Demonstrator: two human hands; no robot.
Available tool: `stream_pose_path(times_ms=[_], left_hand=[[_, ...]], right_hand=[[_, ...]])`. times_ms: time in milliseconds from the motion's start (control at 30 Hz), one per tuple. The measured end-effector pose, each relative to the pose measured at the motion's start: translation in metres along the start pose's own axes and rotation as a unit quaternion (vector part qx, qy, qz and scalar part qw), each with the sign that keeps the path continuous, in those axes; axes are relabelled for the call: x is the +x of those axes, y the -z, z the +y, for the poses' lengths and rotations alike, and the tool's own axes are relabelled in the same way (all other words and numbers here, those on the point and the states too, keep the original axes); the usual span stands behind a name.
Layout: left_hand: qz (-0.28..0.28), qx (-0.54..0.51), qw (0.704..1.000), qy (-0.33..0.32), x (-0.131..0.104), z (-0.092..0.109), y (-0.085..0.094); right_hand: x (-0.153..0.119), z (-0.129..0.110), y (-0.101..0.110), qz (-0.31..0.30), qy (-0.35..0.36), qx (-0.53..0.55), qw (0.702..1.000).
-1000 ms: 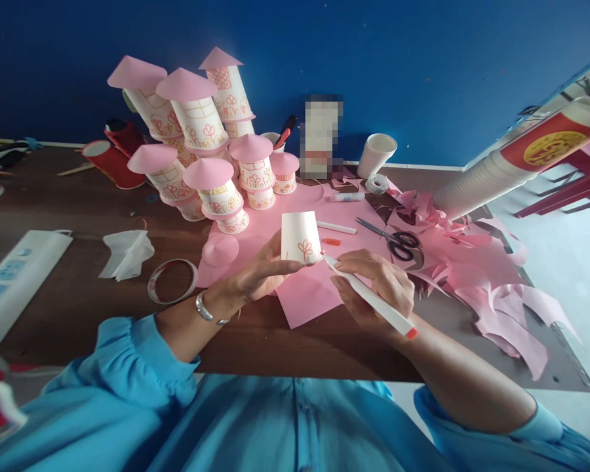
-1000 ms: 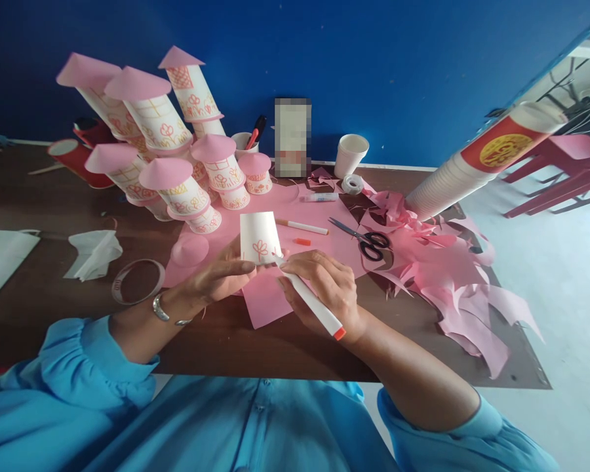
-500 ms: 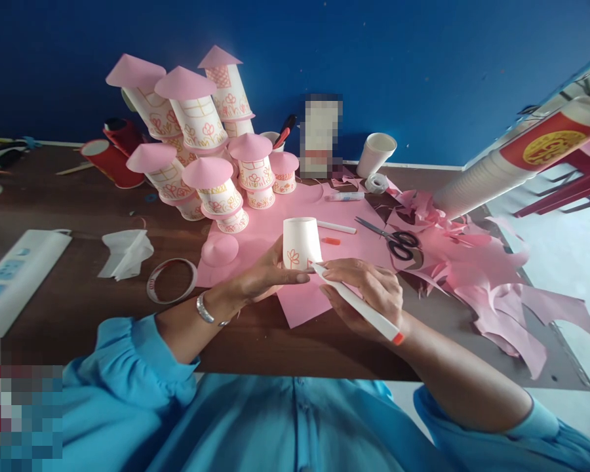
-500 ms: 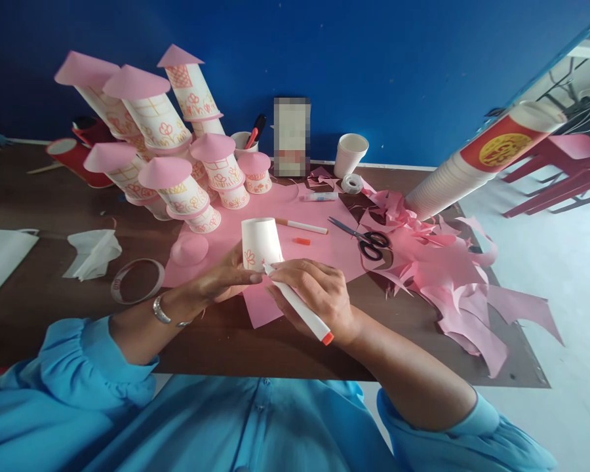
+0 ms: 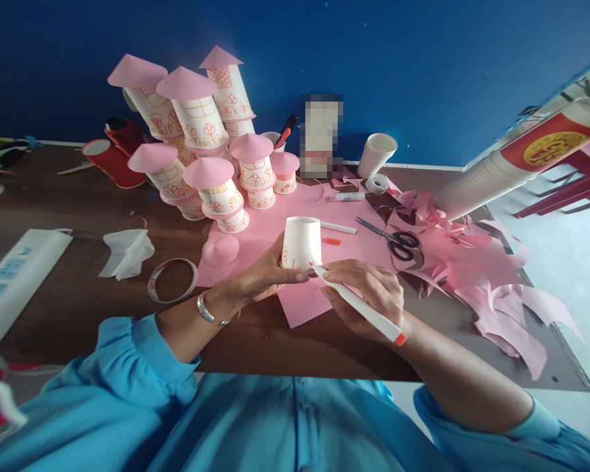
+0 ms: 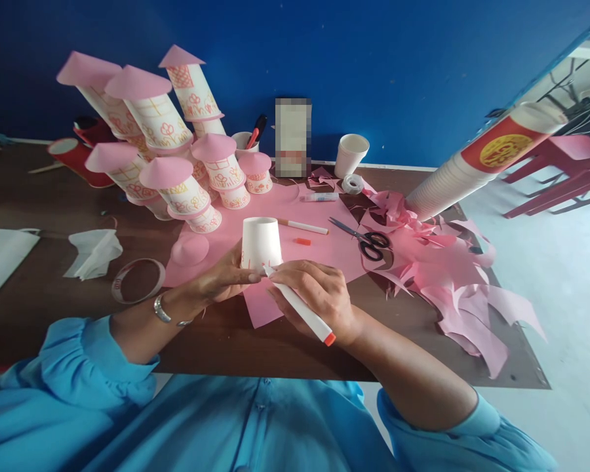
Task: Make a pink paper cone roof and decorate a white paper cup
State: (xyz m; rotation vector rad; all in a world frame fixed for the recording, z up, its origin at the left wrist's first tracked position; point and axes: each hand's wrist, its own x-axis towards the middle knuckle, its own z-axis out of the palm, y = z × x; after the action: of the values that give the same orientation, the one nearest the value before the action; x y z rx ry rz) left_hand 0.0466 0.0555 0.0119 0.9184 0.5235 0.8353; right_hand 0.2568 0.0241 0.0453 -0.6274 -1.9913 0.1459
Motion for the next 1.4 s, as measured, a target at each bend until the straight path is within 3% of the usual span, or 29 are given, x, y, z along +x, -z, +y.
stream_pose_path(times_ms=[233,933,1400], left_hand=[[-0.030,-0.004,1.000,0.003,0.0000,-0.0022,0.0042],[-0.036,0.024,0.999,0.016,0.0008,0.0008,0.0008],[-0.036,0.020,0.999,0.016,0.0001,0.0007,0.0004]], right_hand=[[0.0026,0.0022,0.0035,0.017,-0.016,0.007,1.000],[0.0014,0.0035,0.0002,-0.006,0.011,-0.014,1.000],[0.0028,0.0041,-0.0002,0.016,0.004,-0.031,0.999]])
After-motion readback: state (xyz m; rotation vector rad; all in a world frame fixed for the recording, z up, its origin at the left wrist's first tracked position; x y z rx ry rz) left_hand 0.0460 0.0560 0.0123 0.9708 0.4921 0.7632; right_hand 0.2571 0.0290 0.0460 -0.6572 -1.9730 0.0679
